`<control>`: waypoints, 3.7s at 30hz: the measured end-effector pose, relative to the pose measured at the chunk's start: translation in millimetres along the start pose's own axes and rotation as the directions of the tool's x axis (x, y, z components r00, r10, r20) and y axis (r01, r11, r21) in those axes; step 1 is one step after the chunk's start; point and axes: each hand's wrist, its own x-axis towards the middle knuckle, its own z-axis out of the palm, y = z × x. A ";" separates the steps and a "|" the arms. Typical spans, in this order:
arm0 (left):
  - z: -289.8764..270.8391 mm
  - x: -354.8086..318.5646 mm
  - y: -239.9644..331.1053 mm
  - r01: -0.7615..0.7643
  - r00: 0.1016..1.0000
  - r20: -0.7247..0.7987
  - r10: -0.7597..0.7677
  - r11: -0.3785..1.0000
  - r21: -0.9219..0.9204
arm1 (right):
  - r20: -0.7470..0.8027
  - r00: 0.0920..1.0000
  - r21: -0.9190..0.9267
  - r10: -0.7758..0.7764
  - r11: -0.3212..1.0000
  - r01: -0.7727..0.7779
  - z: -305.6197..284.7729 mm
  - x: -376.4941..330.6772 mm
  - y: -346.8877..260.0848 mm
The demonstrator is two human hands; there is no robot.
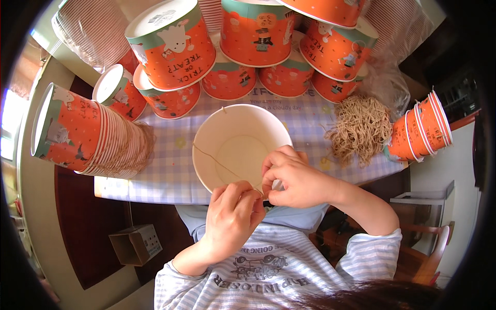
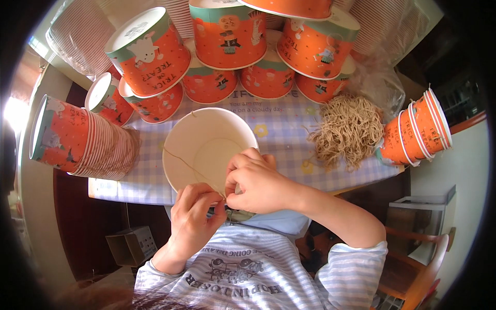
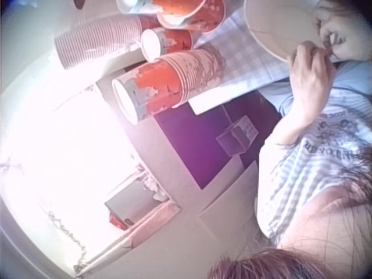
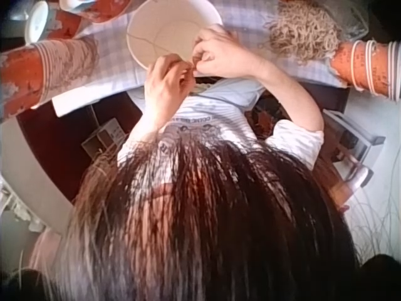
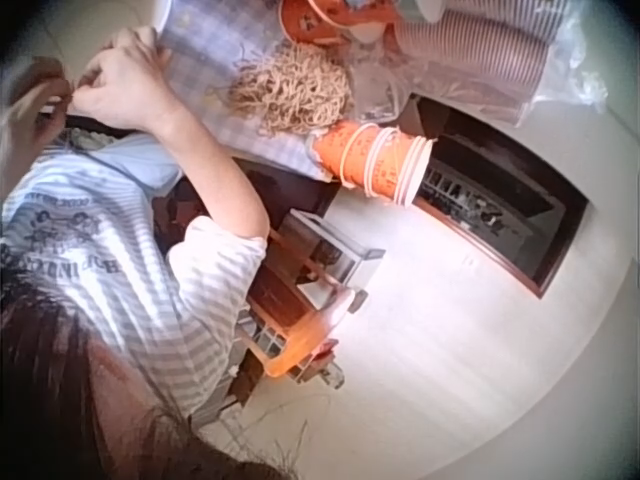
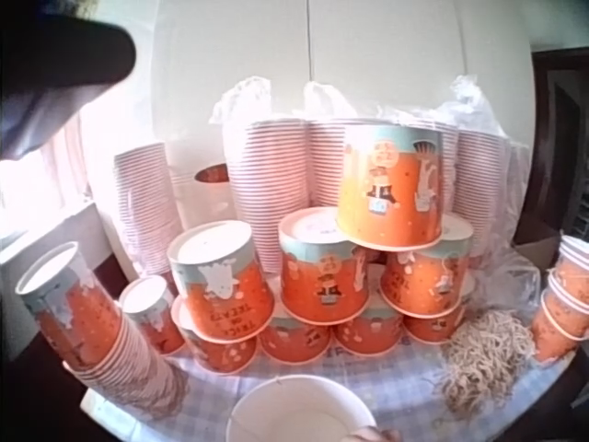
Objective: Attaching rope handles to decorative paper buckets for assembly.
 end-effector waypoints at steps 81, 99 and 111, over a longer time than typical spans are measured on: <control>-6.9 2.6 -6.4 0.056 0.993 0.110 -0.038 0.984 -0.167 | -0.171 0.943 -0.022 -0.284 0.958 0.285 9.7 -7.0 19.4; 1.4 4.5 0.7 0.019 0.996 0.084 -0.010 0.994 -0.111 | -0.176 0.937 -0.075 -0.302 0.953 0.293 11.2 -8.2 17.2; -6.6 -13.8 -18.5 -0.076 0.987 -0.147 0.059 0.991 -0.108 | -0.383 0.852 -0.189 -0.356 0.933 0.305 16.3 -18.7 -2.6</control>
